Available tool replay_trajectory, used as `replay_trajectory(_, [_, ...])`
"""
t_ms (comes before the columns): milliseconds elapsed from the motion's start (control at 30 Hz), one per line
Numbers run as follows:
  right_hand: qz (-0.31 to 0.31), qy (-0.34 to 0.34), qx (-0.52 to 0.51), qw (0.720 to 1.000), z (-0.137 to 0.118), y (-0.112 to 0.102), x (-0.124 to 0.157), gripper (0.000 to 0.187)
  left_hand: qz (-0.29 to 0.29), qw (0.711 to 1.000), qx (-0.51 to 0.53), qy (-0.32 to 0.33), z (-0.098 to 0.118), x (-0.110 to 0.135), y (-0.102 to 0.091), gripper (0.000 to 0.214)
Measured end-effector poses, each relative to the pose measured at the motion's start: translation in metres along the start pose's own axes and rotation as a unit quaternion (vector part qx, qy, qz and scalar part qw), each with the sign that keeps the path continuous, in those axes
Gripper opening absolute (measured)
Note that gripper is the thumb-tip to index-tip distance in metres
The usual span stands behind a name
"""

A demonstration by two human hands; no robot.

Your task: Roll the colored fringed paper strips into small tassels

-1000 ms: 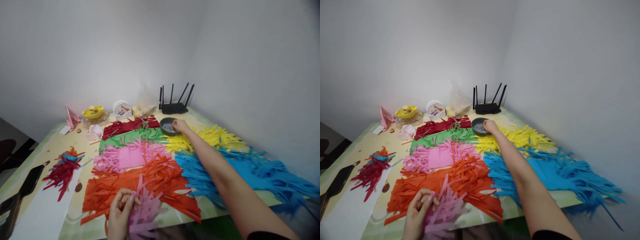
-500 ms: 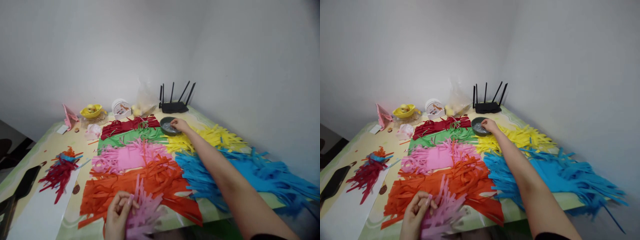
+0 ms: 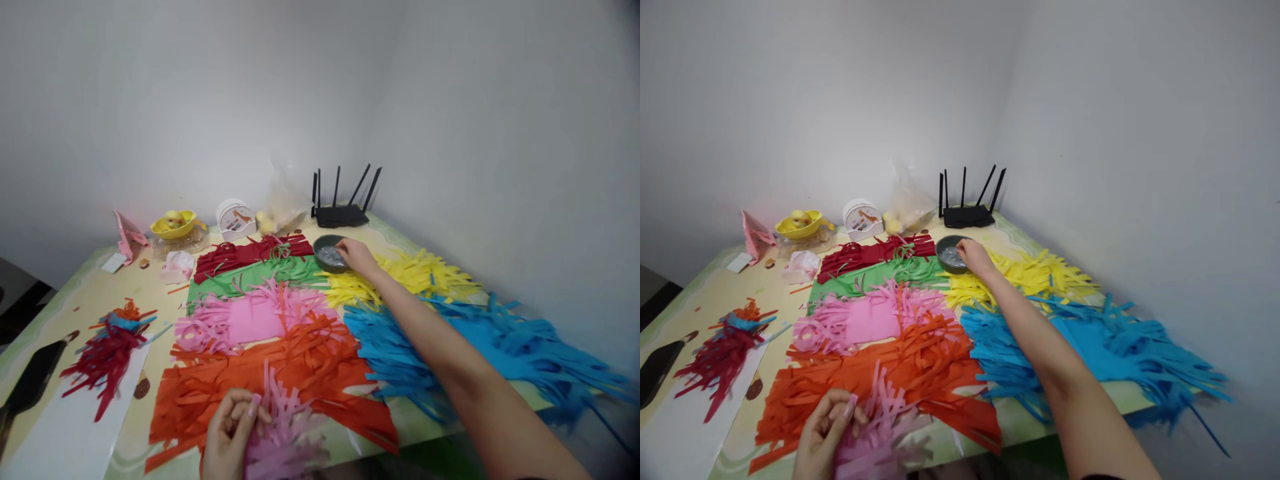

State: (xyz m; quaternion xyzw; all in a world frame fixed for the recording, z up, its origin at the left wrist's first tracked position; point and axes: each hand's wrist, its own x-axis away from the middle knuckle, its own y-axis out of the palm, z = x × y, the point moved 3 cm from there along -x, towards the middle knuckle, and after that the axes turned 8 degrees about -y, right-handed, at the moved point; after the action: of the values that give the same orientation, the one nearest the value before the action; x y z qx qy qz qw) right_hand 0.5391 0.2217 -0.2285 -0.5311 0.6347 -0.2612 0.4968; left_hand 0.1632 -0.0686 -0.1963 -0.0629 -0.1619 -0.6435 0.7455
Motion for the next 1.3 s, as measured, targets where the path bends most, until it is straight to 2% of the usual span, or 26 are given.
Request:
replay_trajectory(233, [0.012, 0.011, -0.008, 1.000, -0.006, -0.002, 0.002, 0.021, 0.000, 1.000, -0.006, 0.001, 0.001, 0.001, 0.000, 0.039])
replay_trajectory(467, [0.029, 0.044, -0.101, 0.993, -0.008, -0.012, 0.000, 0.021, 0.006, 1.000, -0.011, 0.006, 0.001, 0.002, 0.003, 0.040])
replay_trajectory(567, [0.052, 0.055, -0.173, 0.982, -0.022, -0.024, 0.003, 0.021, 0.005, 1.000, -0.013, 0.010, -0.001, -0.003, -0.001, 0.036])
replay_trajectory(633, [0.049, 0.046, -0.239, 0.969, -0.046, -0.030, 0.012, 0.023, -0.006, 1.000, -0.020, 0.014, 0.002, -0.007, -0.002, 0.034])
replay_trajectory(733, [0.007, 0.004, -0.352, 0.936, -0.105, -0.030, 0.045, 0.031, -0.018, 0.998, -0.043, 0.035, 0.016, -0.009, 0.006, 0.029])
replay_trajectory(800, [-0.032, -0.024, -0.419, 0.907, -0.151, -0.029, 0.079, 0.034, -0.013, 0.996, -0.059, 0.072, 0.032, -0.006, 0.017, 0.025])
replay_trajectory(833, [-0.056, -0.035, -0.464, 0.883, -0.173, -0.030, 0.098, 0.034, -0.010, 0.993, -0.067, 0.097, 0.040, -0.004, 0.022, 0.023])
replay_trajectory(867, [-0.081, -0.030, -0.553, 0.828, -0.193, -0.030, 0.116, 0.032, -0.005, 0.989, -0.079, 0.124, 0.047, 0.000, 0.028, 0.021])
replay_trajectory(933, [-0.135, -0.017, -0.668, 0.731, -0.227, -0.034, 0.149, 0.026, 0.010, 0.979, -0.107, 0.170, 0.058, 0.009, 0.036, 0.018])
replay_trajectory(967, [-0.148, -0.008, -0.706, 0.692, -0.239, -0.037, 0.161, 0.024, 0.017, 0.975, -0.121, 0.187, 0.061, 0.014, 0.038, 0.016])
replay_trajectory(1000, [-0.155, -0.002, -0.728, 0.668, -0.250, -0.040, 0.171, 0.022, 0.023, 0.971, -0.132, 0.200, 0.063, 0.019, 0.038, 0.015])
replay_trajectory(1033, [-0.153, 0.002, -0.741, 0.654, -0.257, -0.043, 0.179, 0.020, 0.026, 0.967, -0.140, 0.211, 0.063, 0.025, 0.037, 0.014])
replay_trajectory(1100, [-0.139, 0.003, -0.752, 0.645, -0.268, -0.049, 0.190, 0.018, 0.026, 0.960, -0.157, 0.230, 0.063, 0.035, 0.033, 0.012])
replay_trajectory(1200, [-0.112, -0.013, -0.749, 0.653, -0.279, -0.056, 0.200, 0.016, 0.026, 0.945, -0.188, 0.265, 0.061, 0.049, 0.024, 0.011])
replay_trajectory(1300, [-0.092, -0.047, -0.739, 0.666, -0.289, -0.062, 0.209, 0.014, 0.029, 0.919, -0.218, 0.328, 0.061, 0.061, 0.018, 0.010])
